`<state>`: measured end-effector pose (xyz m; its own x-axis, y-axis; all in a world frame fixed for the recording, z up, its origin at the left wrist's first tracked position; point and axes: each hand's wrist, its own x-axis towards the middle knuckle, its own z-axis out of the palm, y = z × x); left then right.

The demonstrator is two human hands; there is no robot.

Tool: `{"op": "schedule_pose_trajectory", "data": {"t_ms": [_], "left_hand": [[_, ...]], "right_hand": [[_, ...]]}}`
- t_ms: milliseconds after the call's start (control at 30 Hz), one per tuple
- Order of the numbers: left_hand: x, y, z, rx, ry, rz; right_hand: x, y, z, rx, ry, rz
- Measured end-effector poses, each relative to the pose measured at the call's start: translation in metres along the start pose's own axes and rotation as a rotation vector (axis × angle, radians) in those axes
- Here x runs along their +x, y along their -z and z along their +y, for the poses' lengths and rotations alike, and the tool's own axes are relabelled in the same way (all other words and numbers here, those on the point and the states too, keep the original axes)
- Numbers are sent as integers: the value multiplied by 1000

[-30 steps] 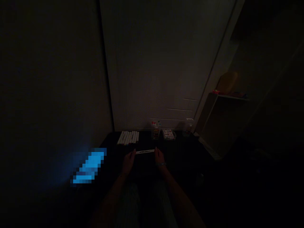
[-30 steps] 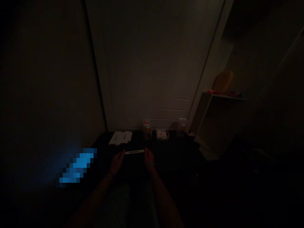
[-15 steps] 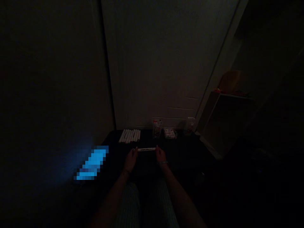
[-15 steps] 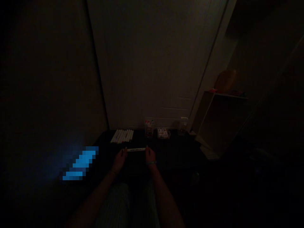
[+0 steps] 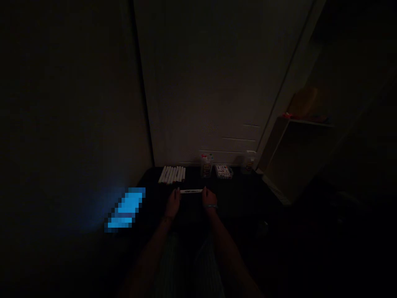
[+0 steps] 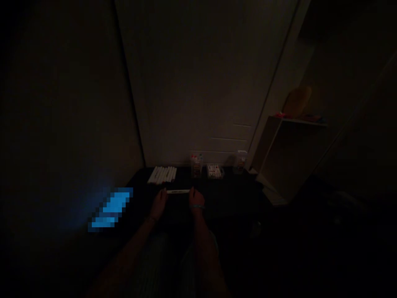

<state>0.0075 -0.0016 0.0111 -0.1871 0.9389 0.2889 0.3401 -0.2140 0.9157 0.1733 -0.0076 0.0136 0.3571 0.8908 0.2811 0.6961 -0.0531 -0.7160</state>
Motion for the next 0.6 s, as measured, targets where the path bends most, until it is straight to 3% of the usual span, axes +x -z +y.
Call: {"op": "schedule_pose_trajectory", "data": {"t_ms": [167, 333, 600], "left_hand": [[2, -2, -6, 56, -1, 56], [-1, -2, 0, 177, 13, 64], [1, -5, -1, 255, 50, 110]], "right_hand": [[-5, -6, -5, -262, 54, 11], [-7, -6, -5, -366, 130, 5], [-4, -1, -6, -466, 124, -73]]}}
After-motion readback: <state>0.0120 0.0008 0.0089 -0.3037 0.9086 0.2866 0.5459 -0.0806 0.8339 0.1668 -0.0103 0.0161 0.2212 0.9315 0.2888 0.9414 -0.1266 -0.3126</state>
